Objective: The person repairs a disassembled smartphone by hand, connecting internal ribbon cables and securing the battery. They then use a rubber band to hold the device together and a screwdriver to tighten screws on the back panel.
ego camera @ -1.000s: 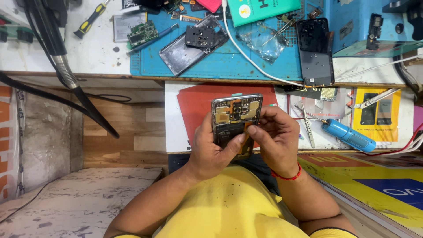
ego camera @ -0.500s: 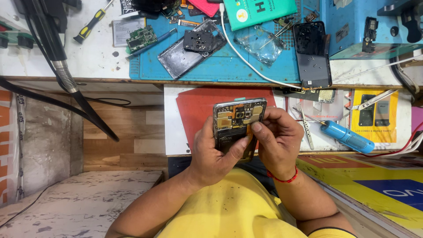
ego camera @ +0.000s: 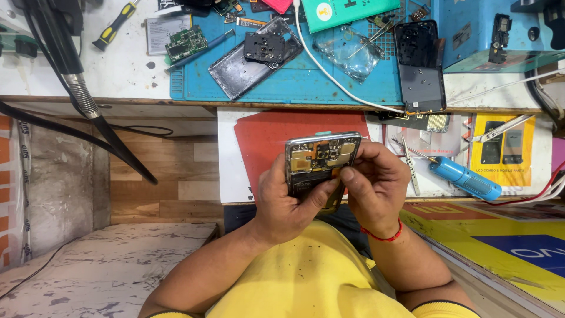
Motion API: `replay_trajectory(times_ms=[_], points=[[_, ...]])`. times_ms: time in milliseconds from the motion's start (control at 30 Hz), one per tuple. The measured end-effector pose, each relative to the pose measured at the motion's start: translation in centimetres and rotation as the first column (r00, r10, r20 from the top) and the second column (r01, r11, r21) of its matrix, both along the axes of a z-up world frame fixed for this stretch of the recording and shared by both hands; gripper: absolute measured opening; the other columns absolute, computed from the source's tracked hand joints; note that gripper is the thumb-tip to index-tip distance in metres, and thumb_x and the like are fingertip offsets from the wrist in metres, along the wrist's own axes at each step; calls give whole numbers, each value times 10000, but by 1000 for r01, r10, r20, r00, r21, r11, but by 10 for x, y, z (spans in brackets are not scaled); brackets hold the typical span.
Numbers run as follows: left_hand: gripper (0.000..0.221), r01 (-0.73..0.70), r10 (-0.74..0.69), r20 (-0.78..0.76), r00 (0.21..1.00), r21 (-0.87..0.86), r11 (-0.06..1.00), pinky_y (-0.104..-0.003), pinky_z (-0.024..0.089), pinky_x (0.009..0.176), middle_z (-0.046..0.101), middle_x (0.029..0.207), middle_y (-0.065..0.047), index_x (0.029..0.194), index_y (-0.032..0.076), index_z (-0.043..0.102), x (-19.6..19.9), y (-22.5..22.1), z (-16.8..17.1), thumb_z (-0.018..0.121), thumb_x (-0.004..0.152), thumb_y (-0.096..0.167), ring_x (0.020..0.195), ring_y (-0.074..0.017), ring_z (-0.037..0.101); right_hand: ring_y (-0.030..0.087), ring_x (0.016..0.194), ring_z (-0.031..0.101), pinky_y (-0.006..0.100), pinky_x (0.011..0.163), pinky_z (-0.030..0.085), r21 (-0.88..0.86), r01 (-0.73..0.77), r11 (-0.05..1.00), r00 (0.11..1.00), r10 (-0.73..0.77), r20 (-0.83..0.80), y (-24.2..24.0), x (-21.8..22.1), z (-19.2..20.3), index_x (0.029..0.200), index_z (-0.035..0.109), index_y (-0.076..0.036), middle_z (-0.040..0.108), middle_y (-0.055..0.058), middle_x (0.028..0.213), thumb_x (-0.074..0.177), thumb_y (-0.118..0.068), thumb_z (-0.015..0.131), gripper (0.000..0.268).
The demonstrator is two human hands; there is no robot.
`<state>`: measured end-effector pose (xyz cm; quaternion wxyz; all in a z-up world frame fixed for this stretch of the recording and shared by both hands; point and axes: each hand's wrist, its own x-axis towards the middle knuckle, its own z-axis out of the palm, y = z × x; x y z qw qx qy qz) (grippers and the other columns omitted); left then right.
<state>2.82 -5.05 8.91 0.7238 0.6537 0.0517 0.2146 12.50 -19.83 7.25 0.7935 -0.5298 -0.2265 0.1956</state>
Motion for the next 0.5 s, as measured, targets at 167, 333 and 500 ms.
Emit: replay_trajectory(times_ms=[167,333,500], points=[[361,12,-12,1,1000,14,1000,-275,629,929,759,1134,-75,1294,-11,547,0,1,0,716,1045,190,1045,-131,754,104,915,683,216,837,551,-35,47,998,996,-44,73,0,-3,-1,1188,638,73,712,99,1043,1045,-2,678,166],[427,71,-70,34,997,-41,997,-266,625,912,722,1170,-73,1374,-7,506,1,1,0,696,1061,213,1048,-124,716,103,964,636,218,866,545,-36,101,994,965,-89,248,4,-4,5,1205,618,66,672,90,1101,1036,14,674,185],[394,103,-100,38,994,-80,991,-235,625,809,735,1082,-37,1365,6,530,-1,-1,-2,702,1064,194,932,-75,721,87,911,630,207,814,533,-68,135,989,936,-104,336,4,-5,5,1196,617,62,675,80,1091,1045,-28,655,180]])
